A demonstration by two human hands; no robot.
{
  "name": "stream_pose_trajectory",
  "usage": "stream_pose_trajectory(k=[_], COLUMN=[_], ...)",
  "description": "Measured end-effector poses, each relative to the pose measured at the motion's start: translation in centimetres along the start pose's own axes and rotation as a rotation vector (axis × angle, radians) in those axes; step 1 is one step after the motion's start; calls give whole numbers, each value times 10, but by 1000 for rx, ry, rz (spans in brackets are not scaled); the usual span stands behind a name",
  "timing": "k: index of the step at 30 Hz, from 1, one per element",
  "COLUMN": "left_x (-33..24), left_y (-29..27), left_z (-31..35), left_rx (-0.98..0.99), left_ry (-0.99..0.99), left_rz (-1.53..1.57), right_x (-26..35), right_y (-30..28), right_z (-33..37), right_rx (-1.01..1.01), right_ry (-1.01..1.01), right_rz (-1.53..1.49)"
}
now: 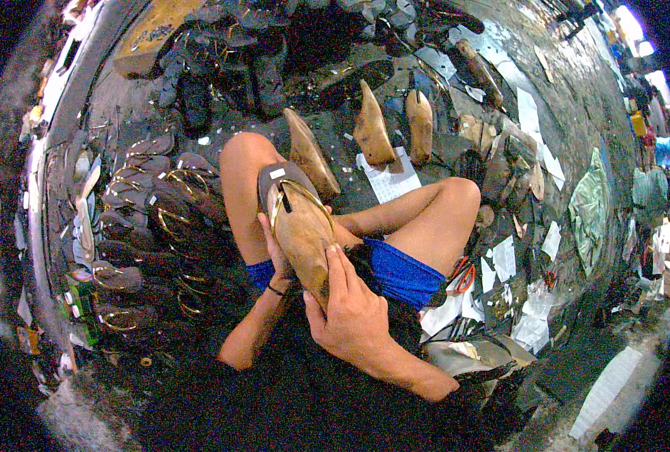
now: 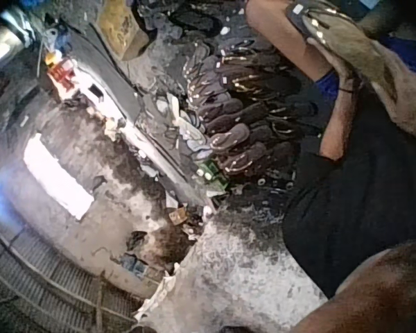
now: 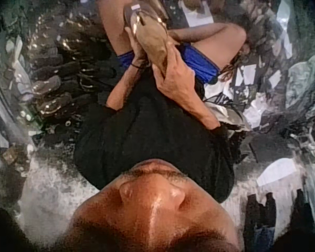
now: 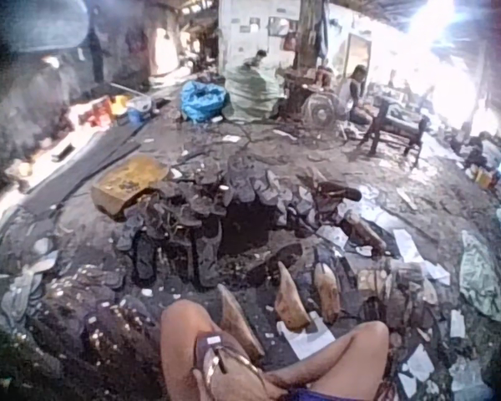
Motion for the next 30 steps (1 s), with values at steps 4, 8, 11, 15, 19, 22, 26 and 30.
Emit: stream_pose_trajectory(k=[4,8,11,15,19,22,26,30], left_x=[1,-3,12,5,0,1,1,-15], left_y=[6,12,-7,0,0,-3,-4,24], left_z=[-1,1,-7,-4,-10,-14,-23,-19], left_rx=[35,-89,-149,-61,-13,-17,85,80], left_ry=[-61,62,-11,-42,-45,-25,-78,59], left_rz=[69,-98,63,-5,37,50,213,62], right_x=[-3,-12,-9,-10,-8,-12,-7,-11], right_y=[-2,-8,-5,8,26,34,42,23], right_z=[0,7,1,-20,-33,-38,-49,-39], right_rx=[-2,-2,-57,-138,-229,-292,-313,-256], right_ry=[2,58,-13,-95,-128,-169,-160,-78], right_rz=[35,19,24,52,27,-18,43,-64])
Point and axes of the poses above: each hand's wrist, its own z-axis away from the middle knuckle, its own y-axis out of the palm, x = y × z, the point moved 5 cm from there along -z, towards the middle knuckle, and after that the axes turned 7 degrees about -z, right-handed, at the moved point
